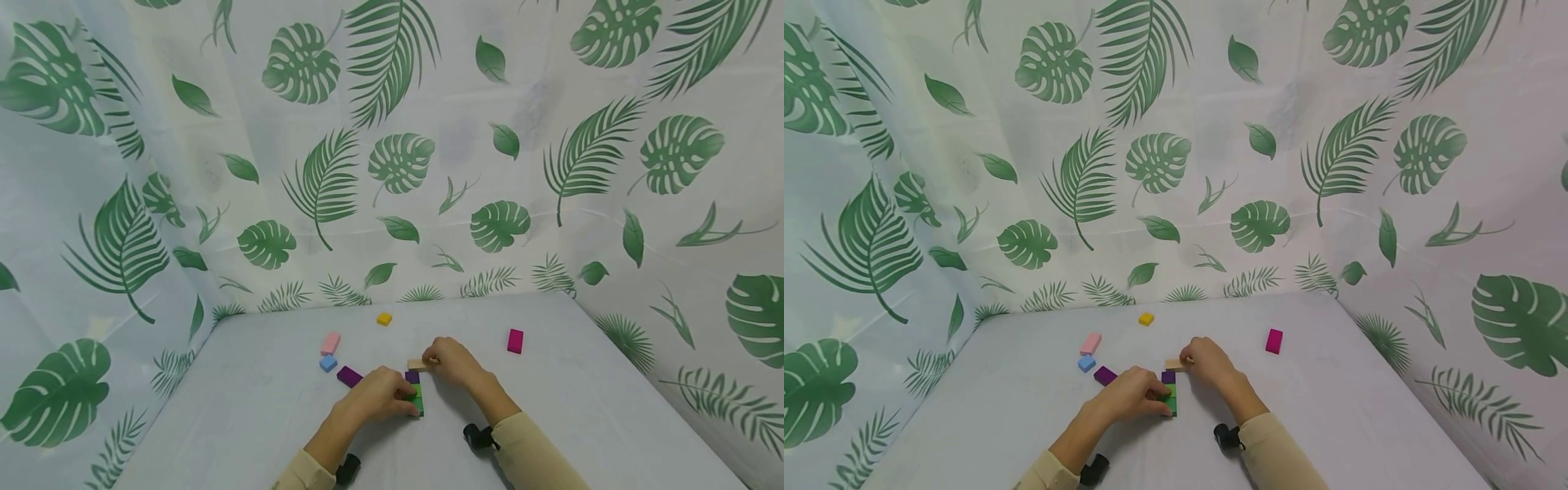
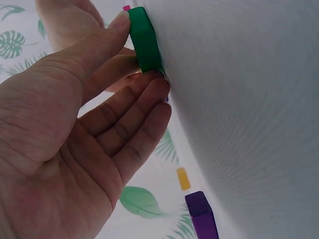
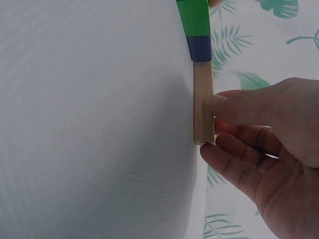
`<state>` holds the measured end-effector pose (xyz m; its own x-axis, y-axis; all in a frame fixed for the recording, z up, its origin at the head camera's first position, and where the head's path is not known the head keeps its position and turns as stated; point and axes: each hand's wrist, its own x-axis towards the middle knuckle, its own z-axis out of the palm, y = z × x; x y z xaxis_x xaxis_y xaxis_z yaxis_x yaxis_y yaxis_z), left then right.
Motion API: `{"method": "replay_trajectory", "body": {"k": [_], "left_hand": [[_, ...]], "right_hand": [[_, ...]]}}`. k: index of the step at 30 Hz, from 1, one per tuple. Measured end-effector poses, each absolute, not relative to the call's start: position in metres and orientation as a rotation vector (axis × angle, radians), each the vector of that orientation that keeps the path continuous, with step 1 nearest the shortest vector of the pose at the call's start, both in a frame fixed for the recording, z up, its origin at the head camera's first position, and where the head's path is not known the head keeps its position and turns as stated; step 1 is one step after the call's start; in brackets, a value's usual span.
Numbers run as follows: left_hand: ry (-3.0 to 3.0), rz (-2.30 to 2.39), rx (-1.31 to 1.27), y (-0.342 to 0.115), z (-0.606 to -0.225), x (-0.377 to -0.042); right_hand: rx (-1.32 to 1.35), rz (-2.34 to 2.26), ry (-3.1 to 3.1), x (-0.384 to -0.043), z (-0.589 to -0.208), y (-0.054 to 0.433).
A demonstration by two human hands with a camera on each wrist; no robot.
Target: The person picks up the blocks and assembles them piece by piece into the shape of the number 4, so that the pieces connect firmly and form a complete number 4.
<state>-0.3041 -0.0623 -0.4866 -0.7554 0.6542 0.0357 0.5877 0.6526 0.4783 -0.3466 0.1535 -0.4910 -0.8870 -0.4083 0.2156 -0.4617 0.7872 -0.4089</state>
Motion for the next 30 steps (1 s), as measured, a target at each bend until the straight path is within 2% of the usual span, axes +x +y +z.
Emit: {"method": "replay_trajectory", "body": {"k": [15, 30], "left_hand": [[2.725, 0.728, 1.089, -0.0633, -0.4875, -0.3037], [2.735, 0.711, 1.04, -0.0625, -0.4874, -0.3047]], "right_hand": [[0.734, 0.677, -2.841, -0.3434, -0.489, 0.1509], [0.805, 0.663, -2.804, -0.3424, -0.4898, 0.153]]}}
